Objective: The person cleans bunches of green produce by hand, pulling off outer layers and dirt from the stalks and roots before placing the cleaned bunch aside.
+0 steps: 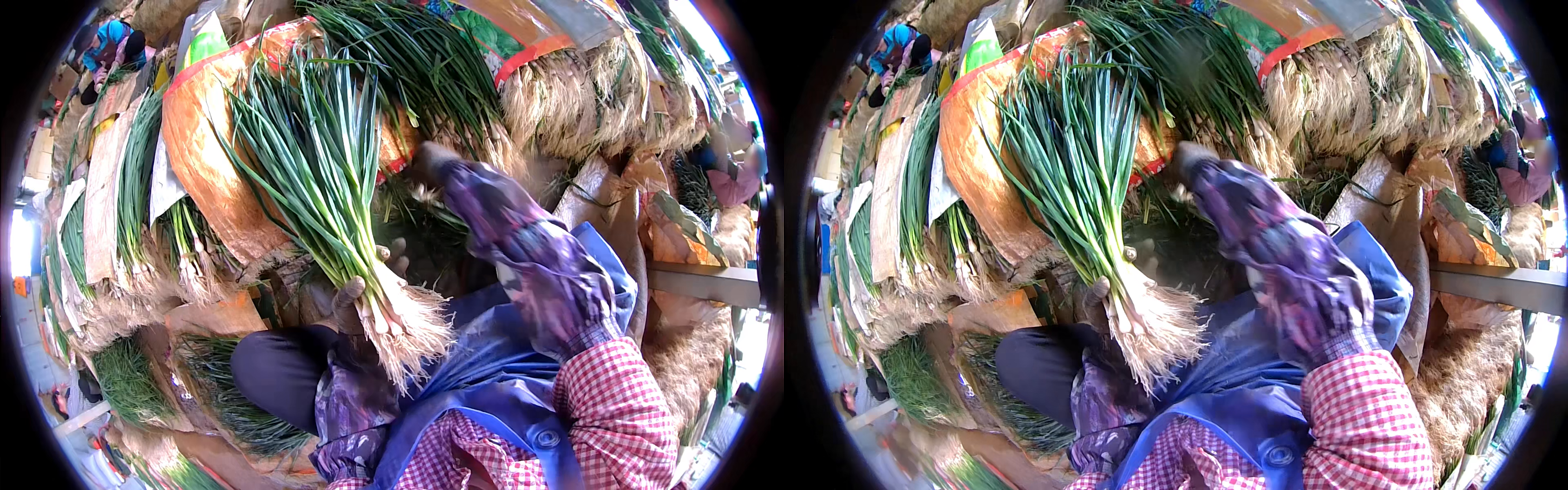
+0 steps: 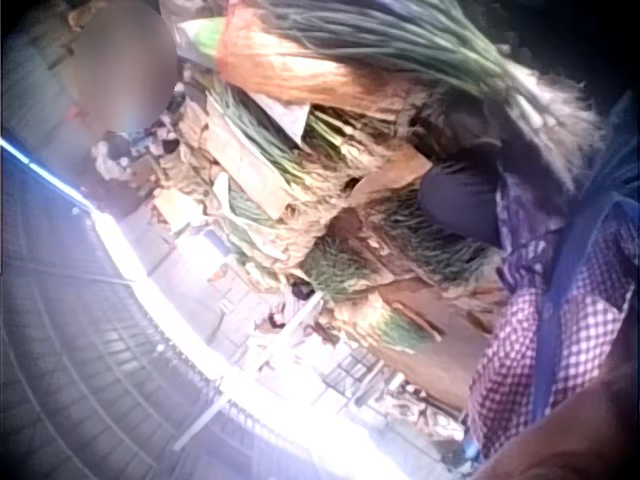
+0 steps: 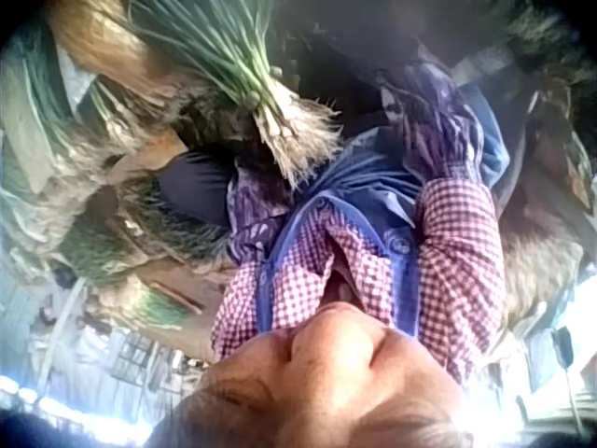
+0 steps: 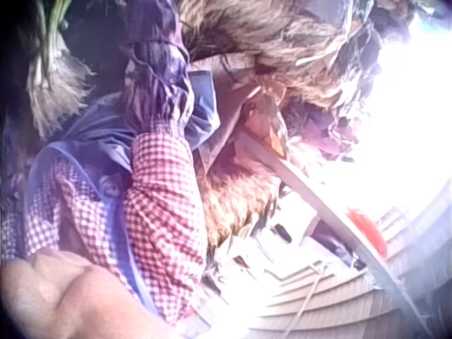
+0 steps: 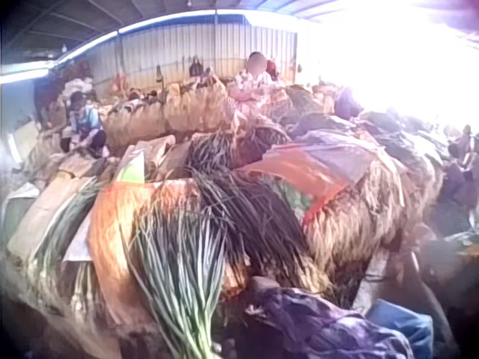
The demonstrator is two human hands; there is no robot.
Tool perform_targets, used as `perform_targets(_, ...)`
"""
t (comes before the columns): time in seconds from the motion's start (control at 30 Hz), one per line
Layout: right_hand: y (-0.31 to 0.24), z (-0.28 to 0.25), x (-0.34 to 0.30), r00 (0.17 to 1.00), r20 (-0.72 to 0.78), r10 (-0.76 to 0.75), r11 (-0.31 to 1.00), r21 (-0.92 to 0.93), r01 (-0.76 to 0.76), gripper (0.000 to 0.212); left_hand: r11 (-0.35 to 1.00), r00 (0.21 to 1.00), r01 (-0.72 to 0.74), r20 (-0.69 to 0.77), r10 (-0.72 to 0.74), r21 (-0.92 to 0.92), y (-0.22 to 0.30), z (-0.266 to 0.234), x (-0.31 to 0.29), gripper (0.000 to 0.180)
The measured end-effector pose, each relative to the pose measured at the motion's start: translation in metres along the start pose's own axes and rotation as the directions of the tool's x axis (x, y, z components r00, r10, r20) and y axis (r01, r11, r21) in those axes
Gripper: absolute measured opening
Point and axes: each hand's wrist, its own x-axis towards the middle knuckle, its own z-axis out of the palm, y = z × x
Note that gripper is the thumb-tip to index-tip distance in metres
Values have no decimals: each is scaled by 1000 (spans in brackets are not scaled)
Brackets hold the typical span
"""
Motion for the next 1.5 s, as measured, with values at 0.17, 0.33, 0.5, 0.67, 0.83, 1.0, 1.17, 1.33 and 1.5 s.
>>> perform_targets(0.17, -3, 41, -121, 817, 85, -571, 806, 247, 537, 25, 999, 999, 35, -39, -33, 39, -3, -3, -13, 56)
perform_targets(0.33, 42, 78, -124, 965, -94, -243, 818, 514, 256, 24, 996, 983, 94, -161, -91, 10, -5, 15, -18, 58)
perform_targets(0.5, 31, 115, -174, 758, 285, -587, 566, 814, 131, 36, 999, 995, 22, -93, -27, -45, -2, 25, -22, 56)
perform_targets(0.67, 78, 137, -167, 719, 673, -176, 962, -36, 269, 36, 937, 940, -300, 113, 322, -178, -7, 36, -8, 53)
perform_targets(0.83, 29, 78, -140, 809, 524, -268, 912, -134, 389, 36, 970, 987, -43, 138, 78, -240, 3, 6, -20, 51)
perform_targets(1.0, 14, -2, -35, 841, -541, -2, 985, -146, -92, 33, 990, 996, 20, 88, -8, -138, -1, 13, -3, 55)
perform_targets(1.17, 6, 1, -25, 933, -355, -64, 998, -6, 66, 30, 997, 999, 9, 31, -6, -82, 4, 8, -11, 58)
perform_targets(1.33, 11, 13, -56, 893, -449, 9, 1000, -1, -11, 33, 997, 998, 63, 17, -62, -38, 2, 7, -7, 62)
perform_targets(1.5, 8, 8, 0, 909, -417, -15, 981, -184, -68, 32, 994, 993, 105, 47, -104, -39, -1, 18, -7, 66)
